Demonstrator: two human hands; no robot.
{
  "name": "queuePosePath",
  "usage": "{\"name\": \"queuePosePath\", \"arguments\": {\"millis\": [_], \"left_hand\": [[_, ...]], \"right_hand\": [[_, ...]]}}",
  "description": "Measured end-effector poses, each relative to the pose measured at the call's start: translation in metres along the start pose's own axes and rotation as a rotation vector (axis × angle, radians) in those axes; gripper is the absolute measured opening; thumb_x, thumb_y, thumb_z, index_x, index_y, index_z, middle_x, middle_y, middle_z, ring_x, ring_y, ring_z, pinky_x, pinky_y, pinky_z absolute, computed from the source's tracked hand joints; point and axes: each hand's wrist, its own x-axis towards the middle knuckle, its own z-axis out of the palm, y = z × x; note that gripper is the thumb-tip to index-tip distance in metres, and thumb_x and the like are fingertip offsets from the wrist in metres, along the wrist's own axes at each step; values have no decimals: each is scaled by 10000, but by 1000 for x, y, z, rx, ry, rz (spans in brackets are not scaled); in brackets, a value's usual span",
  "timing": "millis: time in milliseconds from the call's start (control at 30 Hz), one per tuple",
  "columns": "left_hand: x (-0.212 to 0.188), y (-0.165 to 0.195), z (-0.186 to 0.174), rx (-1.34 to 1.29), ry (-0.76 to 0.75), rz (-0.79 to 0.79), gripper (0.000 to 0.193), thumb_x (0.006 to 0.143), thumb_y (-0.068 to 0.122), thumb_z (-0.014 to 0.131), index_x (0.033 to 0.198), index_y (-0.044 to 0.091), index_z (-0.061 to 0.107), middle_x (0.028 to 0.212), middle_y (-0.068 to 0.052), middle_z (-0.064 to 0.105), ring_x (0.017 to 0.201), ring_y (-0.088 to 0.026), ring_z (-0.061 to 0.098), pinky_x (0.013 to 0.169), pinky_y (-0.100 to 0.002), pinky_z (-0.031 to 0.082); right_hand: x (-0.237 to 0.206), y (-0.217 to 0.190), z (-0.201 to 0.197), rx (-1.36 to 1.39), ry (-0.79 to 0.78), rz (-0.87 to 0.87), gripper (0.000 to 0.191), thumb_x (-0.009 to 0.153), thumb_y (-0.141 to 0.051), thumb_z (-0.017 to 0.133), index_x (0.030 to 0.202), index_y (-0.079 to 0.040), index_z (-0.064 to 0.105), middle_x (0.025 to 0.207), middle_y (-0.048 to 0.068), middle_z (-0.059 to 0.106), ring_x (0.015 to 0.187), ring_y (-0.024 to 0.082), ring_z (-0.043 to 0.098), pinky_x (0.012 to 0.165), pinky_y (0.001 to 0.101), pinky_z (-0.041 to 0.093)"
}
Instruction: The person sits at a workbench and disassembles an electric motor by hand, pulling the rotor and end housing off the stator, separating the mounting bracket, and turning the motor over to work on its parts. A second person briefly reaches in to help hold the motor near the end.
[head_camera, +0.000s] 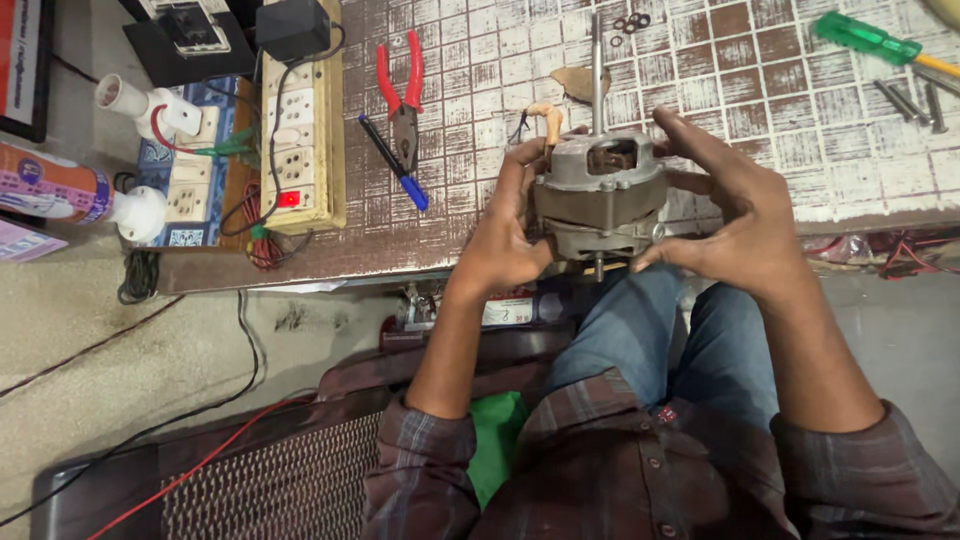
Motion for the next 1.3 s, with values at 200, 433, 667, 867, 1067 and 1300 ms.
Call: {"name": "queuePosePath", "arguments": {"millis": [200, 433, 667, 867, 1067, 1300], "left_hand": [[-5, -2, 5, 8, 11, 82, 1002, 750, -163, 683, 1606, 69, 216, 1673, -205, 359, 1583, -282, 352, 1294, -363, 320], [-8, 9, 15, 15, -40, 154, 1107, 765, -43, 841, 1607, 100, 137, 1632, -197, 379, 1532, -280, 408, 1276, -391, 368], [15, 23, 49, -92, 40, 185, 1166, 675, 138, 1006, 1588, 33, 289, 1498, -199, 546, 1387, -271, 589, 1202, -441, 538], [1, 28, 47, -222, 66, 147, 1095, 708, 155, 985, 1611, -41, 398, 1472, -203, 619, 1295, -246, 628, 1199, -423, 516], [-4, 23, 52, -368, 100, 240, 1077, 725, 251, 995, 1605, -33, 442, 1466, -181, 599, 1341, -242, 614, 1189, -400, 524], [6, 39, 51, -14, 242, 476, 984, 697, 370, 1011, 1498, 104, 506, 1436, -89, 614, 1356, -204, 604, 1217, -382, 498]], "right_hand": [[-9, 6, -8, -96, -41, -61, 1014, 591, -284, 942, 1488, -25, 547, 1588, 185, 530, 1459, 305, 559, 1151, 422, 536], [-20, 15, -7, 132, -8, -85, 900, 723, -361, 926, 1473, -29, 556, 1607, 220, 500, 1462, 282, 550, 1133, 380, 545], [-26, 20, 0, 156, 257, -10, 1095, 809, -567, 856, 1615, 11, 393, 1629, 177, 467, 1550, 263, 447, 1337, 387, 334], [-24, 24, -9, 174, 145, -17, 1261, 667, -499, 956, 1652, 24, 368, 1657, 160, 427, 1570, 267, 407, 1356, 381, 286], [-31, 14, -5, 207, 86, -48, 1296, 556, -414, 993, 1597, 21, 356, 1612, 152, 449, 1510, 254, 449, 1290, 403, 353], [-32, 15, 5, -57, 32, 74, 1166, 642, -263, 981, 1585, -26, 336, 1499, 149, 532, 1394, 242, 568, 1187, 405, 493]]}}
